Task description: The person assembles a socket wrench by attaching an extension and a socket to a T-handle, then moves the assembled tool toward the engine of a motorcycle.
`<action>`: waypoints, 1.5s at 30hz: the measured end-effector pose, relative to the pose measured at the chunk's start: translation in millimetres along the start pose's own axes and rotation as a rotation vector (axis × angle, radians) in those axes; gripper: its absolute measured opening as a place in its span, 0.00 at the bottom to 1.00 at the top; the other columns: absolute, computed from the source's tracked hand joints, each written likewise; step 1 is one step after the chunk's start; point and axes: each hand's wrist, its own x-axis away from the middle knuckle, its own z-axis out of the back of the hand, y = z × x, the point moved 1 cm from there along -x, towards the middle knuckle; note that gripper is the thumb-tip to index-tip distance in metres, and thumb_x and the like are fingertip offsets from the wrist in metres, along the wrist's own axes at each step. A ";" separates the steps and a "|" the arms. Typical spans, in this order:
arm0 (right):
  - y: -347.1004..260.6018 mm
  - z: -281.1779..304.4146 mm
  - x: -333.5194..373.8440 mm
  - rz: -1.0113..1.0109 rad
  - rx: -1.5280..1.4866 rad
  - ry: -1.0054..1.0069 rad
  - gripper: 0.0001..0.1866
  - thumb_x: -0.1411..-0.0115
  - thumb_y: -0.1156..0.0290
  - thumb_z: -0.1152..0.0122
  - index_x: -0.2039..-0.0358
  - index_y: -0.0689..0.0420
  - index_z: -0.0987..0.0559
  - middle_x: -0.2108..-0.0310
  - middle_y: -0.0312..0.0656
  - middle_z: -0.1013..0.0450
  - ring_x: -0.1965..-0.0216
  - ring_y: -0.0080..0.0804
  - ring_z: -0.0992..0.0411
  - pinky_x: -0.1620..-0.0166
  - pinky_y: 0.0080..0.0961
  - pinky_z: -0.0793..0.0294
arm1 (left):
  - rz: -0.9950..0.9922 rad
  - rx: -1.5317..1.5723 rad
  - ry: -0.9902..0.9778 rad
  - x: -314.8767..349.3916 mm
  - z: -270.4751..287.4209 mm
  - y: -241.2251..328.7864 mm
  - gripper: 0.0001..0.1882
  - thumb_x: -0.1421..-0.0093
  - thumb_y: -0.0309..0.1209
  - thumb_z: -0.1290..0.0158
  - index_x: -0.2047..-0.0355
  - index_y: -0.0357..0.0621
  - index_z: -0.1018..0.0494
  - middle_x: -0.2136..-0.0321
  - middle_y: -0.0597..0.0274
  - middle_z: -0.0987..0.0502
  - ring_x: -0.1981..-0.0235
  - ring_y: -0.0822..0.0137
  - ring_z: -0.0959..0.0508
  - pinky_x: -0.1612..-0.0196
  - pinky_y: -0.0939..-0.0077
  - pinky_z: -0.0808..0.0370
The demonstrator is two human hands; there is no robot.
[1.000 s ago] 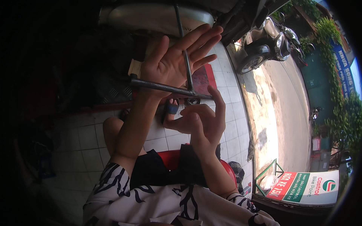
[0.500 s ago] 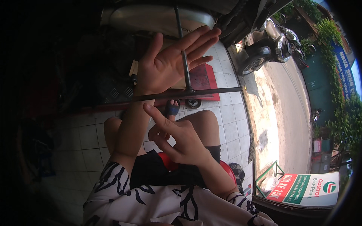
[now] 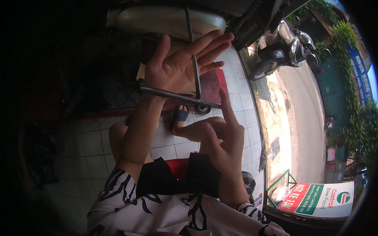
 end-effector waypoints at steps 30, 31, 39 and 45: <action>2.3 -16.1 -6.1 0.286 0.354 -0.478 0.44 0.43 0.74 0.36 0.30 0.69 0.46 0.79 0.40 0.24 0.80 0.28 0.24 0.71 0.19 0.30 | -0.024 0.044 0.047 -1.1 4.3 -3.0 0.47 0.33 0.67 0.80 0.27 0.43 0.53 0.27 0.54 0.51 0.26 0.58 0.53 0.29 0.52 0.55; 0.6 -17.1 -7.9 0.294 0.319 -0.478 0.45 0.44 0.74 0.36 0.30 0.68 0.48 0.79 0.40 0.24 0.80 0.28 0.24 0.71 0.19 0.30 | -0.025 0.049 0.046 -0.8 5.3 -4.0 0.47 0.33 0.67 0.80 0.27 0.43 0.53 0.27 0.54 0.51 0.26 0.58 0.53 0.29 0.52 0.55; -10.9 -12.6 -4.6 0.122 -0.092 -0.102 0.48 0.40 0.72 0.42 0.29 0.72 0.61 0.77 0.40 0.21 0.76 0.24 0.23 0.67 0.19 0.29 | -0.017 0.027 0.072 -2.7 2.3 -1.5 0.50 0.34 0.68 0.79 0.27 0.36 0.59 0.27 0.46 0.57 0.25 0.55 0.56 0.29 0.52 0.51; 28.2 -9.7 -1.0 0.172 0.172 -0.380 0.45 0.41 0.74 0.39 0.29 0.70 0.54 0.76 0.43 0.21 0.79 0.30 0.25 0.64 0.18 0.29 | -0.039 0.008 0.064 -1.5 4.6 0.8 0.50 0.34 0.68 0.78 0.27 0.38 0.58 0.27 0.46 0.56 0.25 0.55 0.57 0.29 0.52 0.50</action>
